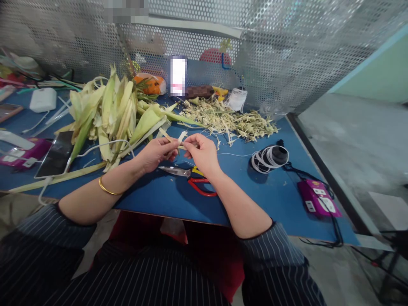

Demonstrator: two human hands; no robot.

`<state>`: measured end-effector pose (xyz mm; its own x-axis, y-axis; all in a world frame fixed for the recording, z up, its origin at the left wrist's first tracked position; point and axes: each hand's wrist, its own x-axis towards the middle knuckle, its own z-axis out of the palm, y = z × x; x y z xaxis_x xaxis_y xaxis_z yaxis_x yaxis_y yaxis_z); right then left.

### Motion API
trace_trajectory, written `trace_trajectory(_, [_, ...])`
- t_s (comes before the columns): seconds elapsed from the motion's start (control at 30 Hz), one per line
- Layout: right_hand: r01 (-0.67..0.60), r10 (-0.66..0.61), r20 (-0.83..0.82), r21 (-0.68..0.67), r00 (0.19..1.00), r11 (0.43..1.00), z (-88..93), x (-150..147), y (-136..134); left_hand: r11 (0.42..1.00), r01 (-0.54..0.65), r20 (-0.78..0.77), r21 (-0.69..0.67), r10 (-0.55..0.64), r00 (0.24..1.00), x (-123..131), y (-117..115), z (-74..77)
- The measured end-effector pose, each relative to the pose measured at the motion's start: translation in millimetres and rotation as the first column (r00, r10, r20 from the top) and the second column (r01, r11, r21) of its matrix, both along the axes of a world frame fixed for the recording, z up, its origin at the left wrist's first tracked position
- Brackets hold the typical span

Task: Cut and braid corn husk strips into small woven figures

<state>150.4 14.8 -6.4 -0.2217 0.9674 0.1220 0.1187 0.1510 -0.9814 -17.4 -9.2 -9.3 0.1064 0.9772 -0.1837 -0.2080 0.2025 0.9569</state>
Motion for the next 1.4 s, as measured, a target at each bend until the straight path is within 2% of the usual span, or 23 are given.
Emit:
trace_trajectory(0.13, [0.005,-0.007,0.064,0.04,0.998,0.999,-0.2,2,0,0.995,-0.038,-0.108,0.091,0.048,0.993,1,-1,0.4])
trace_trajectory(0.2, [0.051,-0.081,0.159,0.182,0.984,0.982,2.0,5,0,0.995,-0.02,-0.148,0.096,0.034,0.988,2,-2,1.1])
trace_trajectory(0.27, [0.072,-0.197,0.256,0.427,0.947,0.901,5.0,9,0,0.992,0.055,-0.222,0.111,-0.029,0.975,4,-4,1.2])
trace_trajectory(0.33, [0.001,-0.231,0.33,0.573,0.915,0.82,7.3,11,0,0.977,0.178,-0.342,0.114,-0.13,0.931,6,-7,-0.3])
trace_trajectory(0.37, [-0.058,-0.187,0.362,0.569,0.913,0.82,7.8,12,0,0.966,0.237,-0.398,0.107,-0.177,0.9,7,-9,-1.6])
trace_trajectory(0.43, [-0.156,-0.047,0.395,0.467,0.918,0.87,7.6,11,-1,0.945,0.318,-0.463,0.082,-0.246,0.852,9,-11,-4.6])
trace_trajectory(0.5, [-0.203,0.046,0.382,0.383,0.923,0.901,6.7,9,-3,0.937,0.343,-0.472,0.064,-0.274,0.838,10,-13,-6.4])
trace_trajectory(0.6, [-0.18,0.005,0.374,0.435,0.927,0.882,6.5,7,-8,0.962,0.267,-0.441,0.049,-0.219,0.871,10,-13,-3.8])
trace_trajectory(0.67, [-0.173,-0.102,0.436,0.548,0.894,0.818,6.6,6,-11,0.983,0.169,-0.386,0.065,-0.132,0.913,9,-13,0.9])
trace_trajectory(0.73, [-0.228,-0.234,0.515,0.681,0.825,0.696,5.9,5,-14,0.99,0.107,-0.311,0.096,-0.072,0.948,7,-12,5.7])
trace_trajectory(0.8, [-0.299,-0.344,0.549,0.769,0.762,0.565,4.3,3,-16,0.986,0.103,-0.237,0.132,-0.069,0.969,5,-13,8.8])
trace_trajectory(0.87, [-0.313,-0.406,0.539,0.807,0.738,0.501,2.4,2,-17,0.983,0.124,-0.168,0.137,-0.1,0.981,5,-13,9.7])
trace_trajectory(0.97, [-0.29,-0.442,0.519,0.824,0.732,0.486,1.7,3,-17,0.988,0.126,-0.07,0.085,-0.121,0.99,5,-12,9.0])
trace_trajectory(1.07, [-0.308,-0.454,0.525,0.828,0.72,0.469,3.2,6,-17,0.997,0.068,-0.014,0.036,-0.068,0.998,5,-10,7.7])
trace_trajectory(1.17, [-0.305,-0.459,0.53,0.824,0.713,0.478,3.2,7,-18,0.999,0.028,0.007,0.031,-0.028,1.0,4,-9,6.6])
trace_trajectory(1.4, [-0.219,-0.499,0.48,0.842,0.721,0.494,-0.6,4,-19,0.996,0.086,0.062,0.036,-0.088,0.994,3,-10,9.0])
